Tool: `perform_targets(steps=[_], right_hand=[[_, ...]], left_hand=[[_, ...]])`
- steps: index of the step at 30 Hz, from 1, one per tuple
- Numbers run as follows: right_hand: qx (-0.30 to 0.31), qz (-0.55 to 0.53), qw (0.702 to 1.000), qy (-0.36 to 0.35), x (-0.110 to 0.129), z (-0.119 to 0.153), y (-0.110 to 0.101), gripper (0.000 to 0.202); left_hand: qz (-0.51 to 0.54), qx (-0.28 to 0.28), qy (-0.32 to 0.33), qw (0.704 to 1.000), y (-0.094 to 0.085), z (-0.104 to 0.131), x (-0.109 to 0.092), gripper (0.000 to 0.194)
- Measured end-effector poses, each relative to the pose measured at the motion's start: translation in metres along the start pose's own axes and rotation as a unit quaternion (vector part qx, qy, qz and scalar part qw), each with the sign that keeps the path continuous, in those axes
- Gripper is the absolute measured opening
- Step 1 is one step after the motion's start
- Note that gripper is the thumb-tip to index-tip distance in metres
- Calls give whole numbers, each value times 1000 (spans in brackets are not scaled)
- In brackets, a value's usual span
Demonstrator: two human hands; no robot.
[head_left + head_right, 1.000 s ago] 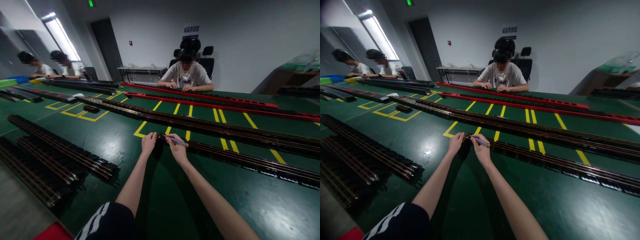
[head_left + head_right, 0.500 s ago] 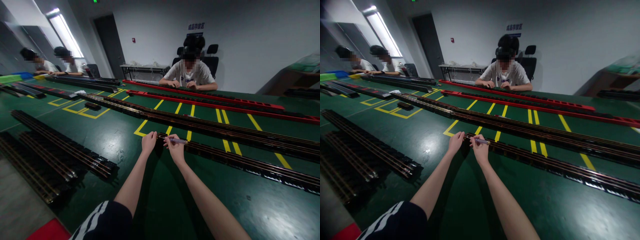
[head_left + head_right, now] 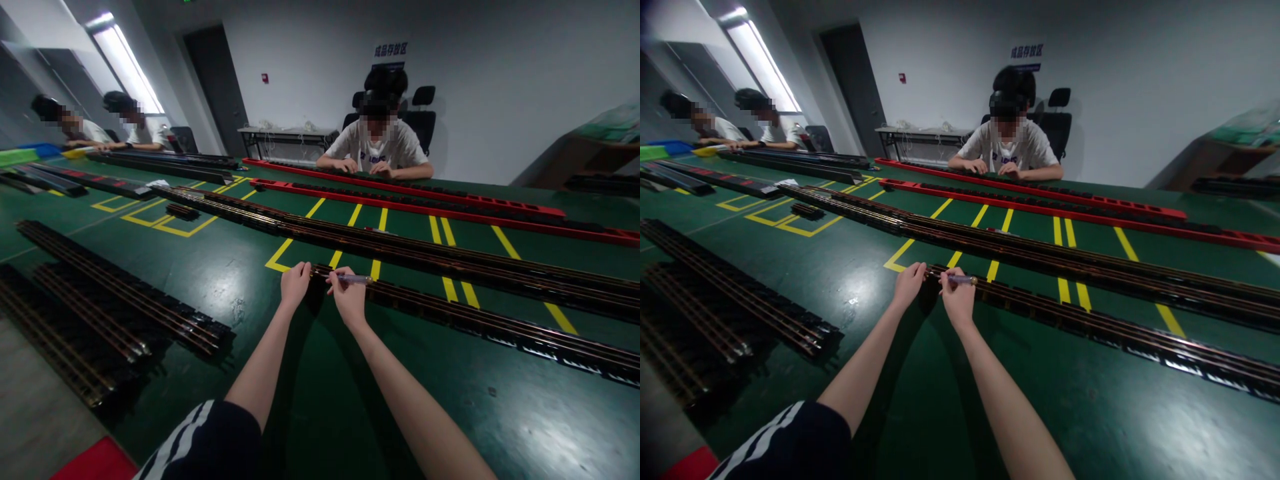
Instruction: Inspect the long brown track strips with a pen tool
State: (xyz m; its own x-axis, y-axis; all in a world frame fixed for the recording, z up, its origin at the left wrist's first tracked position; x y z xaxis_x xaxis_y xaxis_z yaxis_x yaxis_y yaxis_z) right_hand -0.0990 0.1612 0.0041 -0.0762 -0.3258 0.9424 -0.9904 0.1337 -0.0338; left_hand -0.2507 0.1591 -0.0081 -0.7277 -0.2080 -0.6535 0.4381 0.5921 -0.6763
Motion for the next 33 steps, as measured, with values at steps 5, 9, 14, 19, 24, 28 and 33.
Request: perform_targets(steps=[5,9,14,19,24,28,33], right_hand=[[-4,11,1000,-6,-1,0,-2,21],[18,9,1000,-15,-2,0,-2,22],[28,10,1000,-10,-2,0,-3,22],[15,22,999,-23,-1,1,-4,22],[-16,47,998,-43,-1,1,-8,21],[-35,68,996,-51,1,1,-11,22],[-13,63,997,-45,2,1,-10,22]], left_hand=[[-5,1,8,1000,0,0,-2,36],[-41,-3,9,999,0,0,-2,36],[-42,4,10,999,0,0,-4,37],[-38,4,7,999,-2,1,-6,37],[-35,0,8,999,-4,3,-8,38],[-37,4,8,999,-4,3,-8,38],[-37,1,15,999,-3,2,-6,39]])
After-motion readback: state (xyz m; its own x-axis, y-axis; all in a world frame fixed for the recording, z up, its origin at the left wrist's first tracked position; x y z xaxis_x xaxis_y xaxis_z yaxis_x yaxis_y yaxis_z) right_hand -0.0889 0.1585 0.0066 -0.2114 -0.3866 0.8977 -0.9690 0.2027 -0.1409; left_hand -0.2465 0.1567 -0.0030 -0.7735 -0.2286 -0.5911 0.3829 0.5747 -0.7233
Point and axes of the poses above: each hand's wrist, its own z-axis away from the middle knuckle, its own y-axis out of the palm, x = y × z, the point moved 4 cm from there along -z, towards the middle knuckle, and after that the axes turned 12 degrees about -x, right-handed, at the moved point
